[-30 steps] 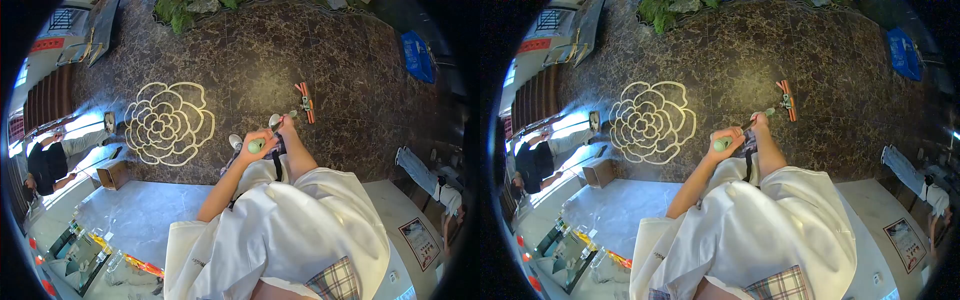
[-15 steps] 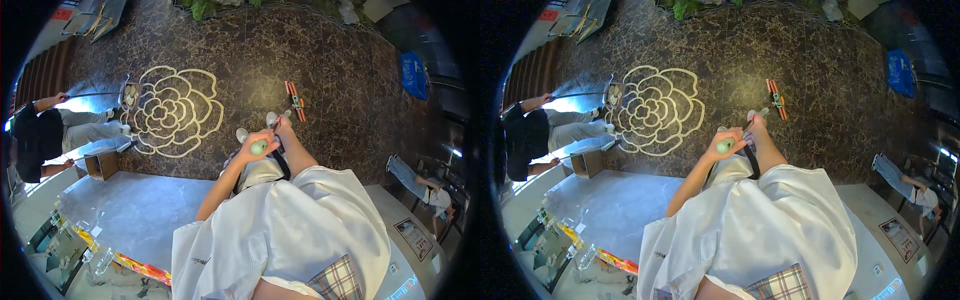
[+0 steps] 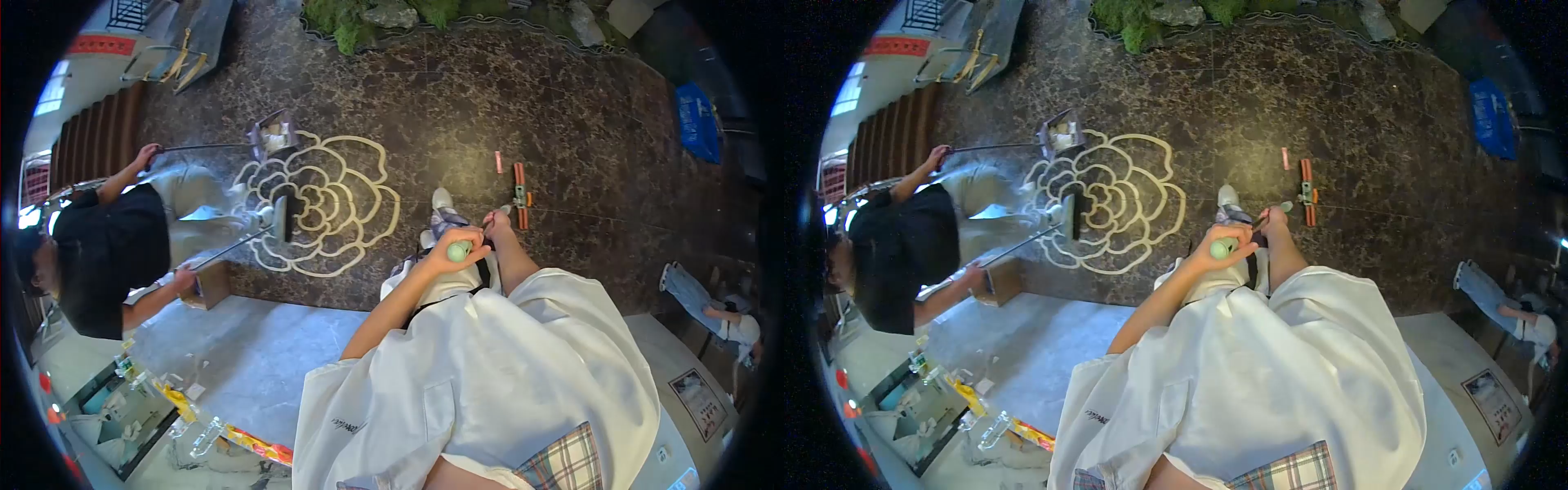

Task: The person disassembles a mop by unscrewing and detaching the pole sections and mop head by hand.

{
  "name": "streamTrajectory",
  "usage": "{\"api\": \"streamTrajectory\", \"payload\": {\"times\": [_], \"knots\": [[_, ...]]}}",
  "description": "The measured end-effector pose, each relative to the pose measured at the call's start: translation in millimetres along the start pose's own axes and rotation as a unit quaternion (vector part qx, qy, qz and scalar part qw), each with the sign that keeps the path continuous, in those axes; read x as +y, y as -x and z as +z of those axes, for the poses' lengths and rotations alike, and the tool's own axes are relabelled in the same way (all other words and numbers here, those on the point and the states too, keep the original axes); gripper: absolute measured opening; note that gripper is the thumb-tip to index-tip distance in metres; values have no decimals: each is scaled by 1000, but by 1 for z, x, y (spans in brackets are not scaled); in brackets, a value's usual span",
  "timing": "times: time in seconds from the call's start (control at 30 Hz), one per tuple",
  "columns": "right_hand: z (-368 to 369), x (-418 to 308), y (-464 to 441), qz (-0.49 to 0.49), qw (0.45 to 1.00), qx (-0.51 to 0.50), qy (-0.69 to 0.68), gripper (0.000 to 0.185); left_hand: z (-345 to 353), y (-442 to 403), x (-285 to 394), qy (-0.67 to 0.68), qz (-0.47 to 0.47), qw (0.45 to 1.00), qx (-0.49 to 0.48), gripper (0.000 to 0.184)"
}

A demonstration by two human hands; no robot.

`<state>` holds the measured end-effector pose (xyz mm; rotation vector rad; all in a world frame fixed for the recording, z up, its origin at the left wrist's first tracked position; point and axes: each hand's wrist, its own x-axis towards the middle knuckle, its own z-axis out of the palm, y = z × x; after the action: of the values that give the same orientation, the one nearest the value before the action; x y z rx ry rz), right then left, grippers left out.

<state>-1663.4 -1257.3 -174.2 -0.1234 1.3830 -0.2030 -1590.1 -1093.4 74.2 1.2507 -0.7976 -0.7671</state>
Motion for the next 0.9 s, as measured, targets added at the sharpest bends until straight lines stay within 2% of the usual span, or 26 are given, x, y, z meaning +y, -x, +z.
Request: {"api": "streamTrajectory", "payload": {"times": [0.1,0.3,0.37,0.43,0.5,0.53,0.77,0.83,0.9], "knots": [[19,3,-6,3,1000,-4,-3,13,-19,-15,-4,-8,-35,999,8,29],[56,-11,-27,-11,1000,-14,-21,11,-40,-62,-3,-25,-39,999,-19,27],[52,-18,-22,-19,999,-11,-32,10,-36,-72,-8,19,-58,998,-8,26],[47,-26,-13,-33,999,-5,-41,9,-27,-82,-4,6,-52,998,-39,26],[45,-32,-7,-46,998,-4,-49,9,-19,-88,7,-64,-7,995,-78,27],[43,-32,-6,-50,997,-3,-52,9,-17,-90,6,-51,4,995,-80,29],[50,-11,-7,-67,996,6,-61,9,-41,-82,7,-39,-31,993,-109,28],[53,2,-12,-64,996,9,-56,9,-48,-73,11,-28,-7,995,-91,28],[54,18,-14,-54,998,12,-37,10,-55,-53,15,-36,-30,997,-64,27]]}}
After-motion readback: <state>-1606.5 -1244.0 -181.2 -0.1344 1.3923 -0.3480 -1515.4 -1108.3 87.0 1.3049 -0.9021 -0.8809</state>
